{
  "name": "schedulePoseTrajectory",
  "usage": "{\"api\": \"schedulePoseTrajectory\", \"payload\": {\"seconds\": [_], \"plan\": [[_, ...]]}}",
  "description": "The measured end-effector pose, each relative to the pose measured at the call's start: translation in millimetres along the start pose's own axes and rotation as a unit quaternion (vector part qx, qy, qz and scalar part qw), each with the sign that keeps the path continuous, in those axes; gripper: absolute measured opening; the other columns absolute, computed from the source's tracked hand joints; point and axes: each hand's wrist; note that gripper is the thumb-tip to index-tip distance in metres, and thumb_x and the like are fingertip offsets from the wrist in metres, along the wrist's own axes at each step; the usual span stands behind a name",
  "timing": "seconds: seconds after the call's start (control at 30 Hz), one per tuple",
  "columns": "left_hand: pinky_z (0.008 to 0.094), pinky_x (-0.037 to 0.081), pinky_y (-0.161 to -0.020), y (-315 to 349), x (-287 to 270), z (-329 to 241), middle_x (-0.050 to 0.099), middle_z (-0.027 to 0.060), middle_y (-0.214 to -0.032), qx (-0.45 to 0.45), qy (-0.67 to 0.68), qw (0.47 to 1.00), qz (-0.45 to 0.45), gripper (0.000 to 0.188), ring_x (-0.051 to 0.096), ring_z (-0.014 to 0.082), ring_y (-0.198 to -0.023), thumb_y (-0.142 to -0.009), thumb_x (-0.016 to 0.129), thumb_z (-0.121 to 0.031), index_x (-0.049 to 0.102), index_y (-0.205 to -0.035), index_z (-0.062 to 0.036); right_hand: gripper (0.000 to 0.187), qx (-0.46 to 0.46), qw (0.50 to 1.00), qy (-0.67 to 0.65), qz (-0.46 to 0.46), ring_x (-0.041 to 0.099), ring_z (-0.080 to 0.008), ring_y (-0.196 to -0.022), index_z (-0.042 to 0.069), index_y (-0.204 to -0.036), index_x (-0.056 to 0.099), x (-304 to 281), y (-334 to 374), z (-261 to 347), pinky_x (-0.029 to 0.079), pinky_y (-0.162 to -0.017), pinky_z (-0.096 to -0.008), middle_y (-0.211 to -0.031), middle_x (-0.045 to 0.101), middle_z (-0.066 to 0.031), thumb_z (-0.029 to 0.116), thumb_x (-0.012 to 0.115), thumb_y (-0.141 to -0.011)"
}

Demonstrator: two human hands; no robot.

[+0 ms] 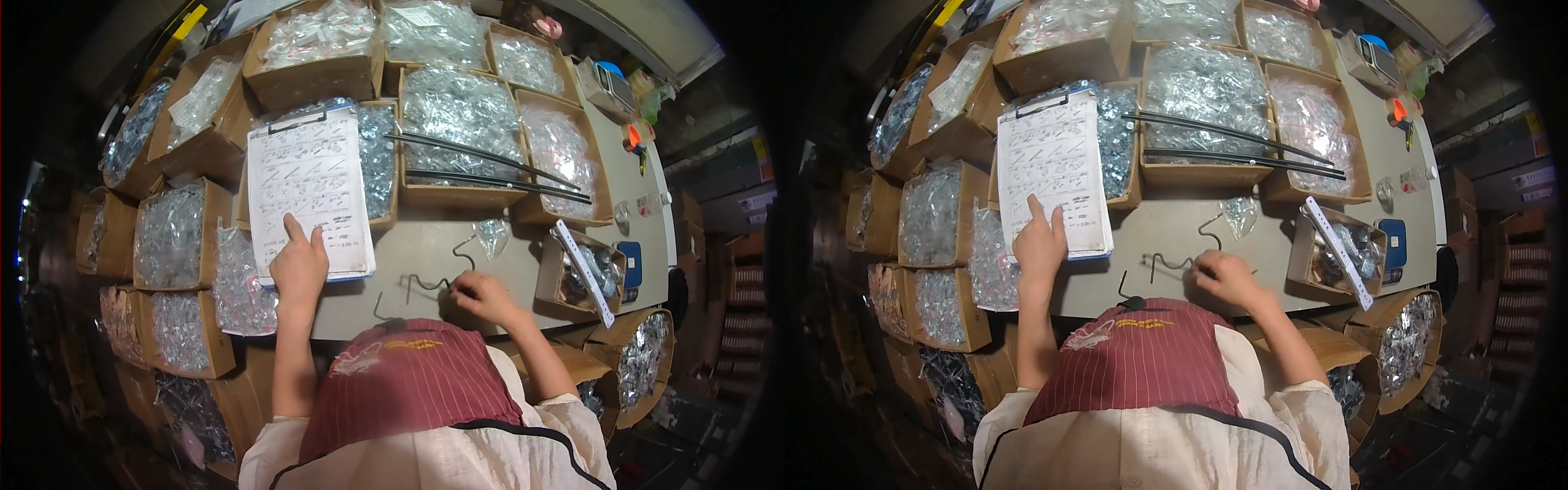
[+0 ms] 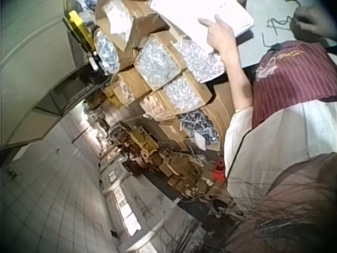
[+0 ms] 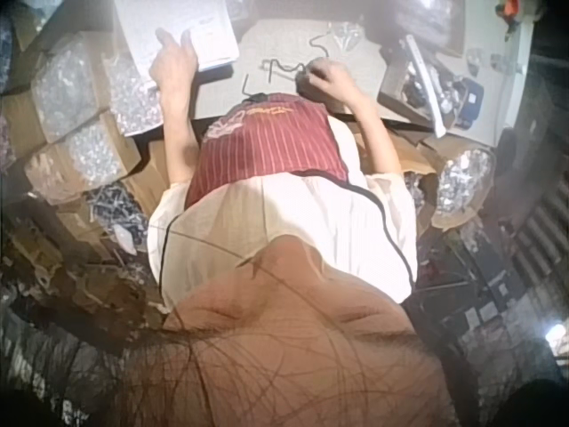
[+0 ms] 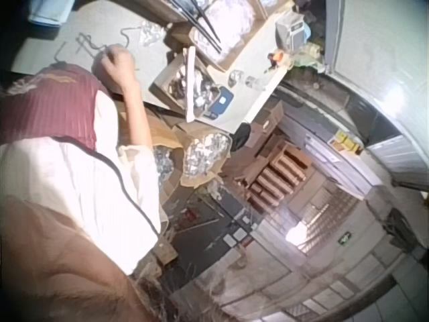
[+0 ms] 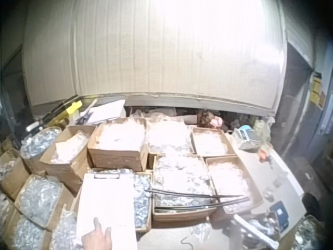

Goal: The person points to items on a clipboard while picking up and checking various small hardware components from boxes on a table.

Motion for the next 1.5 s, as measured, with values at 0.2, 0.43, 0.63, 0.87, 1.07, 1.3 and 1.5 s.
{"api": "schedulePoseTrajectory", "payload": {"seconds": [0.2,0.43,0.63,0.87,1.07,1.3,1.5], "plan": [[0.0493,0.053,-0.055,0,2,0,0.065,0.023,-0.063,-0.001,-0.001,1.0,0.004,0.065,0.068,0.0414,-0.06,-0.1,0.051,-0.036,0.037,-0.14,0.0125,0.016,0.006,0.998,0.031,0.051,0.065,-0.0354,-0.089,0.006,-0.094,0.066,14,-2,2,0.052,-0.076,-0.0447,-0.093,0.066,-0.0154,0.021,0.066,-0.087],[0.049,0.054,-0.056,0,-1,1,0.066,0.0225,-0.063,-0.003,0.013,1.0,0.004,0.064,0.068,0.0416,-0.059,-0.099,0.052,-0.036,0.038,-0.139,0.0128,0.027,0.105,0.948,0.288,-0.088,0.066,-0.0363,-0.081,0.003,-0.09,0.06,2,-24,-46,0.053,-0.07,-0.0464,-0.086,0.064,-0.0157,0.025,0.073,-0.081],[0.0481,0.055,-0.056,2,1,6,0.066,0.0214,-0.063,0.006,0.017,1.0,-0.004,0.065,0.068,0.0404,-0.059,-0.1,0.051,-0.036,0.035,-0.141,0.0123,0.034,0.001,0.963,0.269,-0.021,0.066,-0.0357,-0.079,0.003,-0.093,0.058,-1,-42,-11,0.053,-0.067,-0.0449,-0.087,0.063,-0.0152,0.026,0.077,-0.076],[0.0494,0.055,-0.058,1,-1,-2,0.067,0.0224,-0.065,-0.024,0.02,0.999,0.035,0.068,0.068,0.0412,-0.06,-0.099,0.05,-0.038,0.035,-0.142,0.0118,0.016,-0.116,0.936,0.333,-0.006,0.065,-0.0268,-0.091,0.006,-0.094,0.059,41,-39,-1,0.053,-0.077,-0.0383,-0.089,0.063,-0.0098,0.012,0.059,-0.079],[0.0497,0.055,-0.057,3,2,2,0.066,0.023,-0.065,-0.019,0.041,0.999,0.019,0.068,0.067,0.0417,-0.059,-0.098,0.052,-0.036,0.034,-0.14,0.0143,0.013,-0.103,0.918,0.379,0.051,0.065,-0.027,-0.089,0.006,-0.089,0.062,32,-28,-9,0.053,-0.076,-0.0382,-0.09,0.064,-0.01,0.012,0.06,-0.078],[0.0502,0.054,-0.057,2,2,4,0.067,0.0234,-0.066,-0.013,0.038,0.999,0.013,0.068,0.067,0.0417,-0.059,-0.098,0.052,-0.035,0.033,-0.14,0.0148,0.016,-0.133,0.913,0.378,0.082,0.065,-0.0266,-0.086,0.004,-0.092,0.063,24,-28,-18,0.054,-0.07,-0.0377,-0.088,0.065,-0.0108,0.012,0.06,-0.078],[0.0504,0.054,-0.059,2,-2,0,0.067,0.0241,-0.066,-0.016,0.042,0.999,0.024,0.068,0.068,0.041,-0.06,-0.099,0.052,-0.035,0.033,-0.142,0.0144,0.016,-0.114,0.892,0.436,0.04,0.066,-0.0284,-0.08,0.003,-0.086,0.064,16,-52,-43,0.055,-0.064,-0.039,-0.085,0.065,-0.0133,0.014,0.061,-0.075]]}}
Point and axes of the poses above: each hand's wrist, its own y-axis away from the middle knuckle, its own x-axis out of the palm, z = x × y
